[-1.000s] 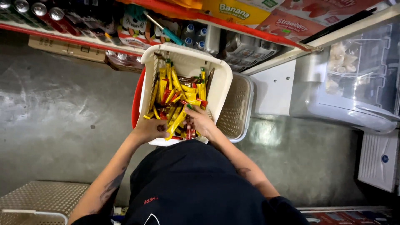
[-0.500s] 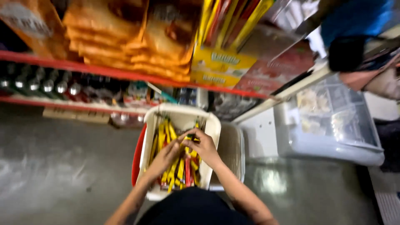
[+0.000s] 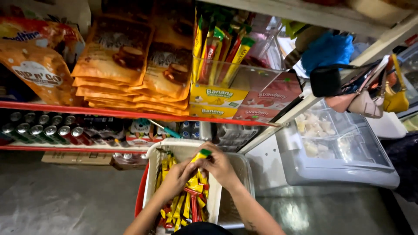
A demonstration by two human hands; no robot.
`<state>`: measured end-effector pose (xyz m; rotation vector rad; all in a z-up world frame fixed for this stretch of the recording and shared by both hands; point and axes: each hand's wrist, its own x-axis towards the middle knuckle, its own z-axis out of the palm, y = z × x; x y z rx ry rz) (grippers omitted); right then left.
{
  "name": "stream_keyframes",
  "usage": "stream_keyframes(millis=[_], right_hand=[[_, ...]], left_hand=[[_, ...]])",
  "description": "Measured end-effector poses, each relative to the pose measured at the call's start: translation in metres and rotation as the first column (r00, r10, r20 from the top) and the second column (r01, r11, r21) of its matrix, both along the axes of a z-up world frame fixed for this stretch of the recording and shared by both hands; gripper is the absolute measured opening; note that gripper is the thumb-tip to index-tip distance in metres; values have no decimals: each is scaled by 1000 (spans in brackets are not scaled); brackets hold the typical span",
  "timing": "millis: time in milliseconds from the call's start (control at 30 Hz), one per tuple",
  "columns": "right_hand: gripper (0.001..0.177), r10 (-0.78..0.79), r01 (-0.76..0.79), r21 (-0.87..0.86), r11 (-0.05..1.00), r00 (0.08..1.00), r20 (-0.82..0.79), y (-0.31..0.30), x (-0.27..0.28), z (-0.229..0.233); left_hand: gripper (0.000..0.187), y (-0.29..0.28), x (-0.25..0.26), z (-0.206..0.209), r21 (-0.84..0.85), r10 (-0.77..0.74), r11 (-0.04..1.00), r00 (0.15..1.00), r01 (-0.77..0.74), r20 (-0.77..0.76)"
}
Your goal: Restocking individual snack packets from a basket onto a grocery store shelf.
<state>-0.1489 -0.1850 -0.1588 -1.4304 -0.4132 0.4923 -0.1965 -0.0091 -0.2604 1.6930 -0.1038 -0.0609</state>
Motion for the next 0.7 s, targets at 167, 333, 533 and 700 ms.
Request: stream_keyframes(millis=[167, 333, 533, 700], right_hand=[[21, -51, 21, 60, 998, 833, 551, -10, 9, 93], [21, -343, 436, 178, 882, 337, 877, -15, 25, 195], [26, -417, 569, 290, 769, 104, 903, -2, 91, 238], [31, -329, 593, 280, 755, -26, 944, 14, 135, 225]], left_hand=[[41, 0, 41, 118, 166, -139, 983, 907, 77, 399], [28, 7, 96, 224, 286, -28, 832, 481, -475, 877], [28, 17, 164, 279, 179, -35, 549, 191, -816, 981], [22, 16, 199, 274, 207, -82, 530, 193, -822, 978]])
